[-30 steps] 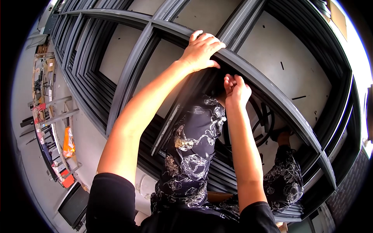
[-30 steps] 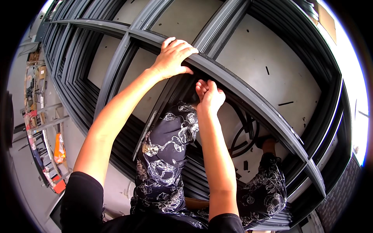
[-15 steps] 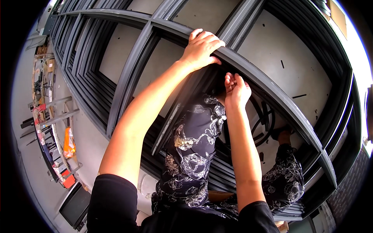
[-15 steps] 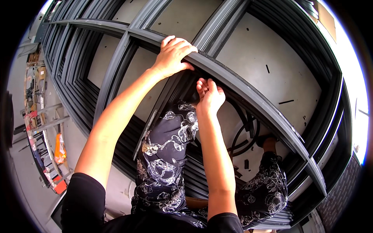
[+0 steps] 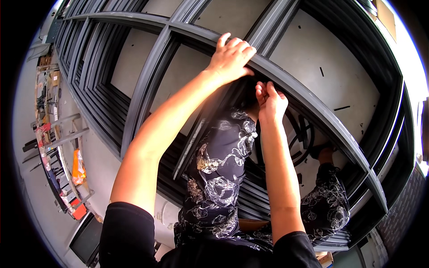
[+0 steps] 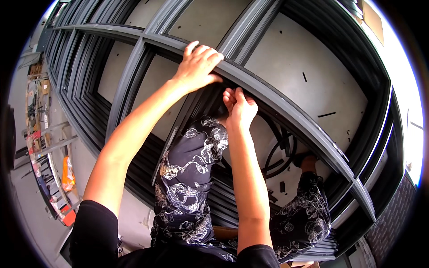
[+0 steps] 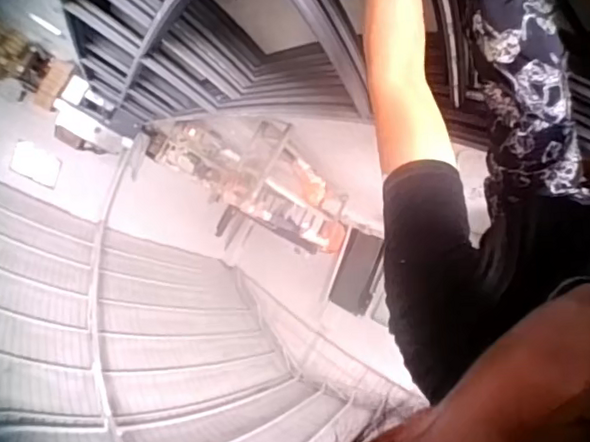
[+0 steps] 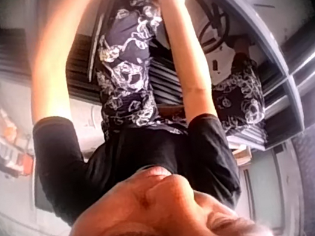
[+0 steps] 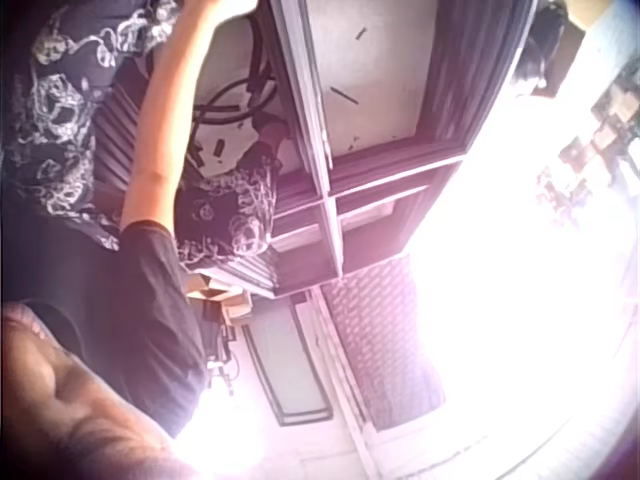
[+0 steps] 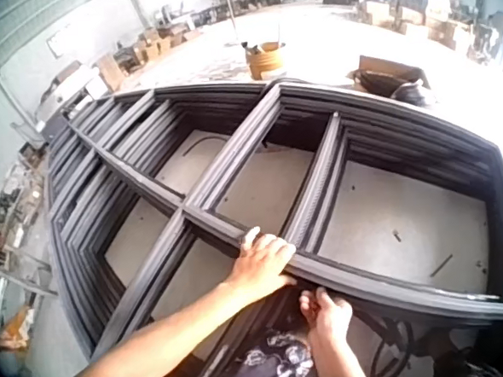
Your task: The person cuts a rubber seal with shears and presses it into the grooves of several metal frames stacked on a table.
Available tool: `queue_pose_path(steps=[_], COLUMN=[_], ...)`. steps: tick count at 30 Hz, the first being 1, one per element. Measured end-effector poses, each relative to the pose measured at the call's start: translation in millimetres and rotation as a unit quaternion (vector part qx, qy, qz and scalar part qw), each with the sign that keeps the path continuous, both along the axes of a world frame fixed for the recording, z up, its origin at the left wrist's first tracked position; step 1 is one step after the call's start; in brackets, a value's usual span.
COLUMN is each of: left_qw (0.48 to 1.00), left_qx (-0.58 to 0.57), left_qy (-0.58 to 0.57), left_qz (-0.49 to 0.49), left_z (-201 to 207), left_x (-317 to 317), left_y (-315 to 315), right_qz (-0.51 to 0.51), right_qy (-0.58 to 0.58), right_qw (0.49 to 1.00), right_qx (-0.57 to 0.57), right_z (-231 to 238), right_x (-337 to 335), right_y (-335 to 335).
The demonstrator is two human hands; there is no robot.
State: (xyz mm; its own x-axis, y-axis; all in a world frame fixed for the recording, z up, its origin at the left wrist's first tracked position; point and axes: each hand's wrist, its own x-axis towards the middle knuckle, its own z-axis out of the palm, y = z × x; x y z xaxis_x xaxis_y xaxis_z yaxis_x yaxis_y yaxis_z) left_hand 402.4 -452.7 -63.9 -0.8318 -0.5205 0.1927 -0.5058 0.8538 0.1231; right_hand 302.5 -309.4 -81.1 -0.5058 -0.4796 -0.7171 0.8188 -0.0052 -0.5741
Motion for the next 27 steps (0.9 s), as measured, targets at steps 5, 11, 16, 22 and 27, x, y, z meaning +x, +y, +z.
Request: queue_pose_path(steps=[5,11,16,22,27], left_qw=[0.998,0.999,0.989,0.994,0.997], left_qx=[0.002,-0.041,-0.134,-0.093,-0.055], left_qy=[0.057,-0.011,0.009,0.001,0.026], left_qz=[-0.03,-0.03,-0.054,-0.05,-0.051], left_z=[-9,1,-15,0,-4], left_x=[-13,-18,-31,-27,-43], left_y=[12,18,29,29,44], right_qz=[0.029,0.051,0.093,0.207,0.319], right_qy=[0.009,0.034,0.103,0.807,0.837], right_qw=[0.999,0.998,0.989,0.531,0.396], right_qx=[-0.014,0.014,0.041,0.152,0.204], right_z=[-3,-8,-5,38,41], right_x=[-3,-6,-13,-57,-91], right_y=[1,6,15,67,57])
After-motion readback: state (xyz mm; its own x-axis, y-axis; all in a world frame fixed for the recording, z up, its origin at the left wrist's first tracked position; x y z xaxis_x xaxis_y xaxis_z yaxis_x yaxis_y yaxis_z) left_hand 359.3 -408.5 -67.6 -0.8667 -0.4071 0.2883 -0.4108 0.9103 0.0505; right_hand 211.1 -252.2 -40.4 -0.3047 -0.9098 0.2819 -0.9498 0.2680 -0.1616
